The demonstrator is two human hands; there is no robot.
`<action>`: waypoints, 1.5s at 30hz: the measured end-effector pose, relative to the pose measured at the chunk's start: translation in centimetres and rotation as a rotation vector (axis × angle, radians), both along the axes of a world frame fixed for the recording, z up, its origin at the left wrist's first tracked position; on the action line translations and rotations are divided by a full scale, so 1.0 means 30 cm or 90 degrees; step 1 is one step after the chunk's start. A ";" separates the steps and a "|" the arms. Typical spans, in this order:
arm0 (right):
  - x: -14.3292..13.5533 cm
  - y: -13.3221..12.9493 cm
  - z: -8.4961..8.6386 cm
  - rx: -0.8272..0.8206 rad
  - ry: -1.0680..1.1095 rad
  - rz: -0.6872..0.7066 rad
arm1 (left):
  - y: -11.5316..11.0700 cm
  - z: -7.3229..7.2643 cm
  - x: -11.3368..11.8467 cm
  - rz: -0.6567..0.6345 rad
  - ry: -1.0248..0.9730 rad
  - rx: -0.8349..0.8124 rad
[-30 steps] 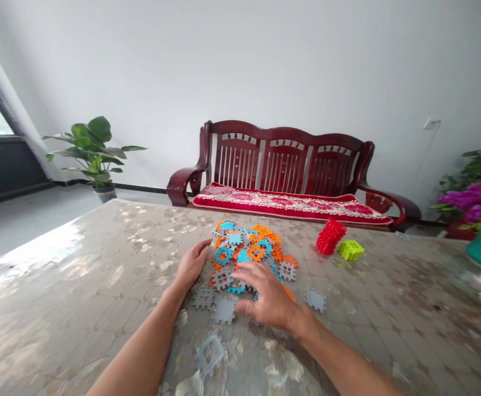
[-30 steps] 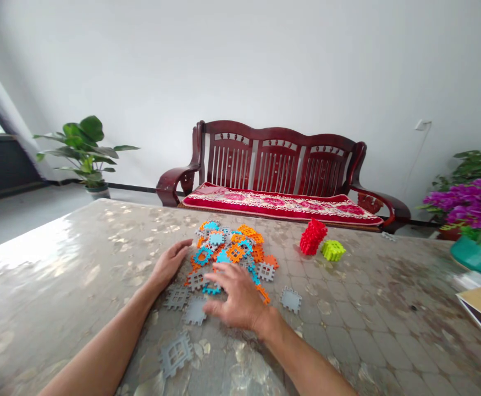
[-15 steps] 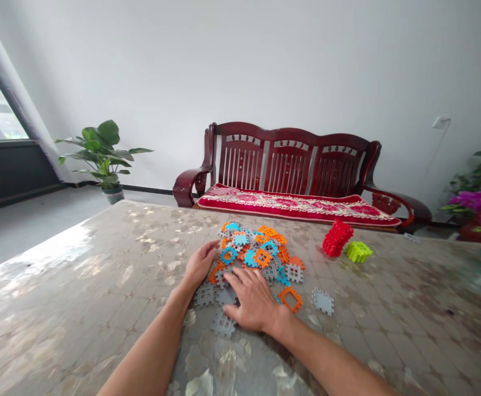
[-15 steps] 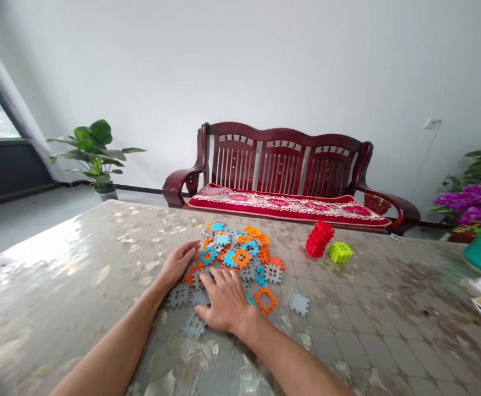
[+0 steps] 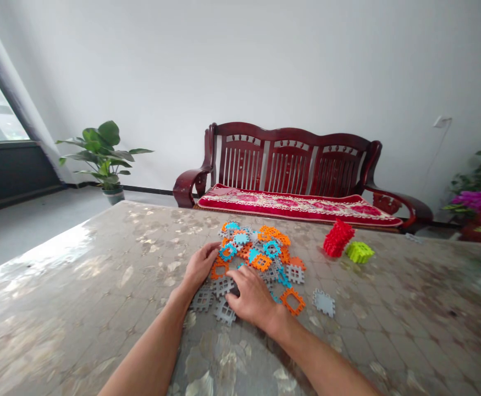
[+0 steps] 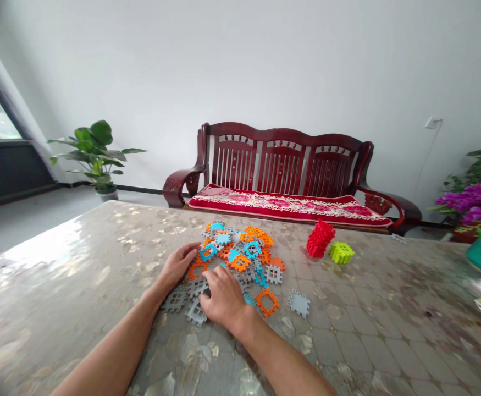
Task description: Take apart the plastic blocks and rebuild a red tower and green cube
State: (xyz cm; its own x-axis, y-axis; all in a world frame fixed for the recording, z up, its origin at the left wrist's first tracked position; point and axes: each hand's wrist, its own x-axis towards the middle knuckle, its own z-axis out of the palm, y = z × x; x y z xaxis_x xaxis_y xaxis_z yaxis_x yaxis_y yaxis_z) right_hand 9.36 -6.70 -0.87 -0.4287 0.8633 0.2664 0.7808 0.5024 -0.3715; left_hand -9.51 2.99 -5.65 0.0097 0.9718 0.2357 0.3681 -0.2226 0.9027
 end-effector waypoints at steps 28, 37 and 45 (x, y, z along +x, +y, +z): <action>0.383 0.543 -0.003 -0.079 0.171 -0.263 | -0.054 0.070 0.030 -0.091 0.164 0.046; 0.451 0.404 -0.034 -0.085 0.311 -0.147 | -0.020 0.043 0.048 0.037 0.109 0.036; 0.654 0.168 -0.139 0.047 0.216 -0.361 | -0.009 0.042 0.096 0.153 0.054 0.029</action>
State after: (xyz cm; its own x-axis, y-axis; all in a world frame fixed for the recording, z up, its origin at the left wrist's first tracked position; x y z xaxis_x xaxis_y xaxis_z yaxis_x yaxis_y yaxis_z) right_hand 28.99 -1.65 -5.03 0.2039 0.9049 0.3735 0.7776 0.0821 -0.6234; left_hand -6.64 2.72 -4.38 -0.1986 0.9369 0.2879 0.4888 -0.1599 0.8576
